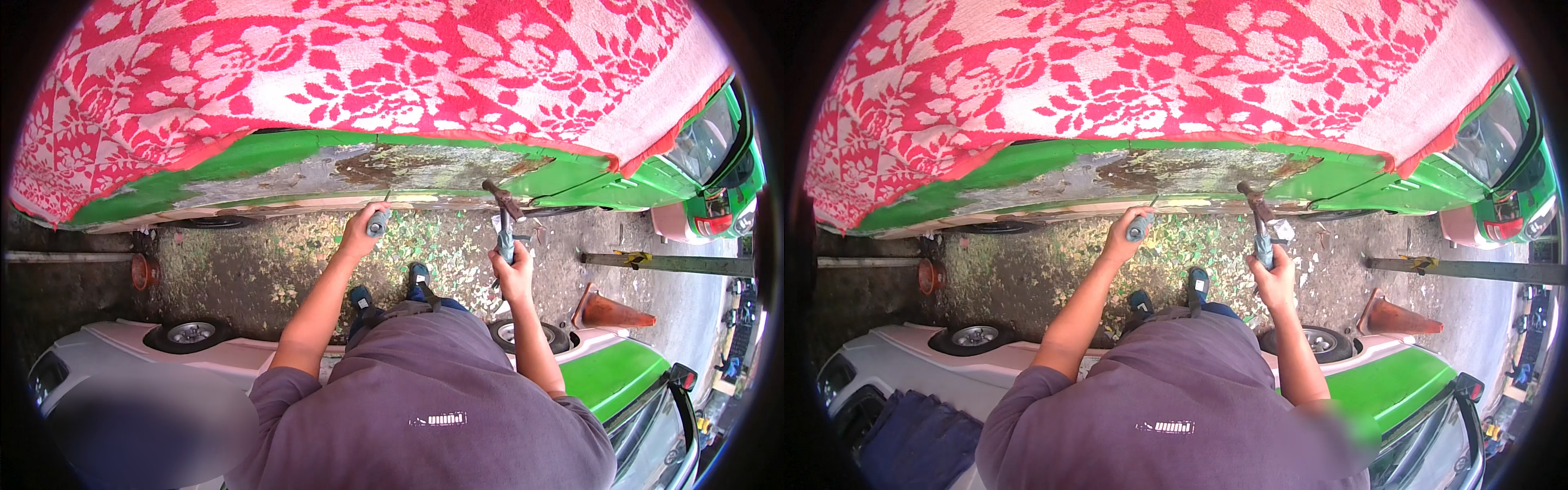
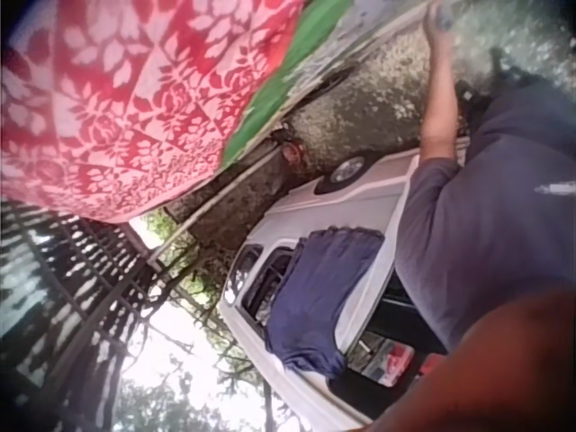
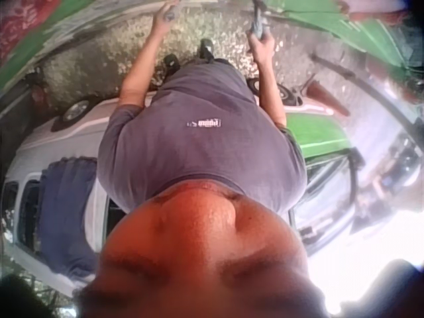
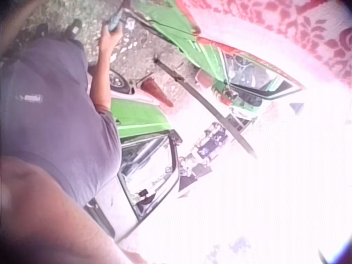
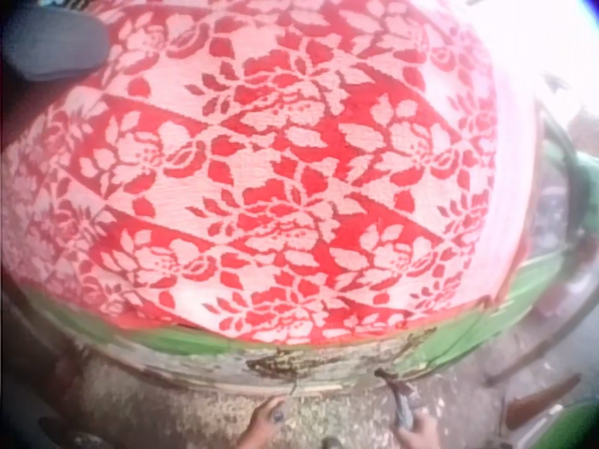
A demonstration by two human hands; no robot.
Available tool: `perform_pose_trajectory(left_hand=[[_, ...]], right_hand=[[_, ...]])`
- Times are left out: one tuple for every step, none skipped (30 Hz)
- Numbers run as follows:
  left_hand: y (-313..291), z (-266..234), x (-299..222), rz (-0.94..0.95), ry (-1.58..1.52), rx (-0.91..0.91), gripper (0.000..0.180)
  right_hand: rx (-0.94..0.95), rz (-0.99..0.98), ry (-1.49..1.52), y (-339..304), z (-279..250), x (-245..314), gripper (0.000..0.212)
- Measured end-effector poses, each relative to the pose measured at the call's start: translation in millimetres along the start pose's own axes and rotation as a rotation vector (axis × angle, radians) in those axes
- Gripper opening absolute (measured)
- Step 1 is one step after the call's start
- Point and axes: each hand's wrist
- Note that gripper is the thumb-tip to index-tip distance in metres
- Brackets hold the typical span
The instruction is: The person uses a hammer and a metal punch to repeatedly strike a green car panel, likely to flatten a dent. The person holds the punch against the panel with the left hand and strikes it with the hammer in the right hand throughout the clip.
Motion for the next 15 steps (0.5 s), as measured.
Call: perform_pose_trajectory(left_hand=[[1.2, -1.2, -1.2, 0.069, 0.097, 0.035, 0.03], [2.2, -3.2, -2.2, 0.137, 0.194, 0.069, 0.036], [2.8, -5.1, -3.3, 0.205, 0.291, 0.104, 0.041], [2.1, -6.7, -5.1, 0.225, 0.312, 0.125, 0.043], [0.6, -8.1, -7.0, 0.244, 0.333, 0.146, 0.044], [-0.9, -8.7, -8.9, 0.262, 0.354, 0.168, 0.045], [-3.1, -8.5, -9.3, 0.253, 0.354, 0.165, 0.046], [-5.3, -7.9, -9.7, 0.244, 0.353, 0.163, 0.047], [-6.7, -7.4, -10.0, 0.234, 0.353, 0.161, 0.047], [-7.1, -6.9, -9.7, 0.228, 0.337, 0.149, 0.047], [-7.1, -6.3, -9.3, 0.222, 0.32, 0.137, 0.047], [-7.2, -5.9, -8.9, 0.216, 0.303, 0.124, 0.047], [-6.5, -5.6, -6.6, 0.212, 0.305, 0.121, 0.047], [-5.7, -5.2, -4.4, 0.207, 0.306, 0.118, 0.047], [-4.9, -5.0, -2.2, 0.202, 0.307, 0.115, 0.047]], right_hand=[[-0.004, 0.001, -0.023, 0.1, -0.3, 0.0, 0.016], [-0.008, 0.003, -0.047, 0.2, -0.3, -0.1, 0.017], [-0.004, -0.005, -0.036, 0.1, 0.2, -0.5, 0.017], [-0.001, -0.012, -0.026, -0.6, 1.3, -1.7, 0.017], [0.001, -0.018, -0.015, -1.0, 2.1, -2.2, 0.018], [0.005, -0.016, -0.021, -1.1, 2.4, -1.7, 0.018], [0.01, -0.014, -0.028, -1.3, 3.1, -1.1, 0.018], [0.015, -0.011, -0.034, -1.3, 3.6, -0.8, 0.018], [0.02, -0.014, -0.055, -0.7, 3.6, -1.2, 0.018], [0.024, -0.017, -0.077, -0.2, 3.4, -1.5, 0.018], [0.029, -0.02, -0.099, -0.2, 3.5, -1.3, 0.018], [0.031, -0.007, -0.084, -1.3, 3.8, -0.4, 0.018], [0.035, 0.003, -0.068, -1.6, 5.2, 4.1, 0.019], [0.039, 0.013, -0.053, -1.6, 6.5, 6.9, 0.019], [0.04, 0.009, -0.049, -1.2, 7.4, 7.7, 0.019]])
Point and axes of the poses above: each hand's wrist, its own y-axis towards the middle knuckle, its own z-axis out of the palm, x = y × z, and after that the axes turned 3 degrees about x, right-handed
